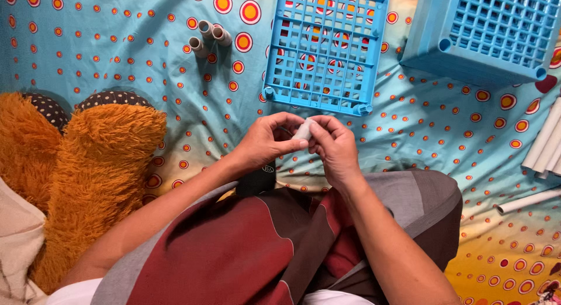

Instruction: The person inserts short white plastic tubes into the corner holes of a blue plastic crate to form legs, then inserts a longer white tube through the crate frame. The person works on a patterned bedsheet with additional tubes and a second crate nearby.

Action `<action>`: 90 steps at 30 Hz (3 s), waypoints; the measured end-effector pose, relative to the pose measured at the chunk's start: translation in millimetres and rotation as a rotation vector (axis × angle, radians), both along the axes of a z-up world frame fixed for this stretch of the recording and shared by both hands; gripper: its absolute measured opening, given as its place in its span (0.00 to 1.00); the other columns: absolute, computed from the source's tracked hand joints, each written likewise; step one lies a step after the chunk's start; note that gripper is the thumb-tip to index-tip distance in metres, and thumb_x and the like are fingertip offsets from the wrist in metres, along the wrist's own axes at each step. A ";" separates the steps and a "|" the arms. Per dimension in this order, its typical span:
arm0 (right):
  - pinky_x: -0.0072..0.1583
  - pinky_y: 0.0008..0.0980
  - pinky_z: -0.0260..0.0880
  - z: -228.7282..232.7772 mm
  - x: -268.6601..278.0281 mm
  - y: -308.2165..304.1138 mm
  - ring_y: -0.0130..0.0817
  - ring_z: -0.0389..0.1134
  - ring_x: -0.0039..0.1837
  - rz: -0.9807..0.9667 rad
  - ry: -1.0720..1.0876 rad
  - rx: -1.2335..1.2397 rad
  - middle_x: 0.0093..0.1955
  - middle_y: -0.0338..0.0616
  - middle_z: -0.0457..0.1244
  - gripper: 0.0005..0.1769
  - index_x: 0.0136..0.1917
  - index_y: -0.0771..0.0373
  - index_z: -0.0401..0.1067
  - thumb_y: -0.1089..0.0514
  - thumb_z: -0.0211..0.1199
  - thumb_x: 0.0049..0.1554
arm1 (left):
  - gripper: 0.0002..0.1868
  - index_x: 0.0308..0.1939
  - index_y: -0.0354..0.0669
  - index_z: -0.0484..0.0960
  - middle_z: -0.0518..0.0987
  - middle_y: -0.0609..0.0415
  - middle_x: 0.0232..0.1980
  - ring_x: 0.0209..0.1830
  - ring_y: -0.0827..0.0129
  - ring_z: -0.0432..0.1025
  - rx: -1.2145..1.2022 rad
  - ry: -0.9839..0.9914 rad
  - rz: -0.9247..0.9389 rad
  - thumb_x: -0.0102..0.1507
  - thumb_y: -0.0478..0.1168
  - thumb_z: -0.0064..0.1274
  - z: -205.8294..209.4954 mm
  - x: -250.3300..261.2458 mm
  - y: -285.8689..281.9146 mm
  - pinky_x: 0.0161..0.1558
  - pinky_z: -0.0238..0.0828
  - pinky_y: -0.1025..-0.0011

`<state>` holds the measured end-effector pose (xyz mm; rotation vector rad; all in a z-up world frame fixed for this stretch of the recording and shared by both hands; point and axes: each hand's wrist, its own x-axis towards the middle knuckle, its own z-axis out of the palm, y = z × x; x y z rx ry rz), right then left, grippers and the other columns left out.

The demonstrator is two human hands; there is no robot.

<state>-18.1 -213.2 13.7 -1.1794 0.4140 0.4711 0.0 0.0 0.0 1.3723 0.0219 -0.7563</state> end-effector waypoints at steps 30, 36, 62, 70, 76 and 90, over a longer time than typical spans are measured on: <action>0.42 0.27 0.67 11.0 3.5 13.8 0.24 0.67 0.43 -0.097 0.124 0.038 0.51 0.39 0.68 0.21 0.65 0.63 0.70 0.61 0.52 0.59 | 0.23 0.66 0.41 0.80 0.81 0.62 0.42 0.42 0.81 0.75 -0.239 0.035 0.079 0.66 0.33 0.60 43.4 9.8 -2.3 0.40 0.70 0.80; 0.53 0.26 0.73 26.8 0.1 18.2 0.24 0.70 0.55 0.110 -0.294 -0.282 0.60 0.40 0.66 0.30 0.73 0.63 0.62 0.72 0.61 0.58 | 0.20 0.64 0.38 0.80 0.83 0.59 0.45 0.44 0.80 0.75 -0.263 -0.006 0.126 0.67 0.34 0.59 35.5 10.8 -2.0 0.48 0.76 0.78; 0.58 0.27 0.72 29.5 28.1 -99.6 0.26 0.67 0.57 -0.207 -0.490 -0.721 0.59 0.41 0.62 0.19 0.65 0.66 0.71 0.66 0.70 0.62 | 0.25 0.54 0.41 0.78 0.82 0.57 0.42 0.39 0.75 0.76 -0.014 0.556 0.104 0.66 0.58 0.52 -4.8 23.3 -33.9 0.37 0.72 0.75; 0.57 0.28 0.70 51.3 35.5 -101.5 0.31 0.67 0.56 0.055 -0.495 -0.959 0.56 0.42 0.60 0.19 0.58 0.64 0.77 0.67 0.72 0.53 | 0.27 0.53 0.39 0.77 0.85 0.53 0.49 0.41 0.73 0.77 -0.165 0.738 0.316 0.65 0.59 0.52 -10.3 35.6 -49.5 0.40 0.75 0.70; 0.54 0.30 0.73 45.6 51.2 -91.9 0.33 0.71 0.57 0.197 -0.555 -0.993 0.60 0.44 0.66 0.19 0.57 0.62 0.77 0.65 0.73 0.51 | 0.25 0.53 0.38 0.80 0.85 0.54 0.50 0.41 0.74 0.77 -0.179 0.704 0.325 0.67 0.57 0.50 -17.6 34.7 -50.1 0.41 0.75 0.71; 0.51 0.32 0.77 19.7 48.8 -72.1 0.35 0.74 0.51 0.166 -0.483 -1.070 0.53 0.45 0.67 0.19 0.52 0.65 0.75 0.58 0.80 0.51 | 0.24 0.54 0.36 0.79 0.84 0.52 0.53 0.45 0.71 0.78 -0.176 0.703 0.384 0.68 0.55 0.49 -23.4 37.7 -42.4 0.44 0.75 0.71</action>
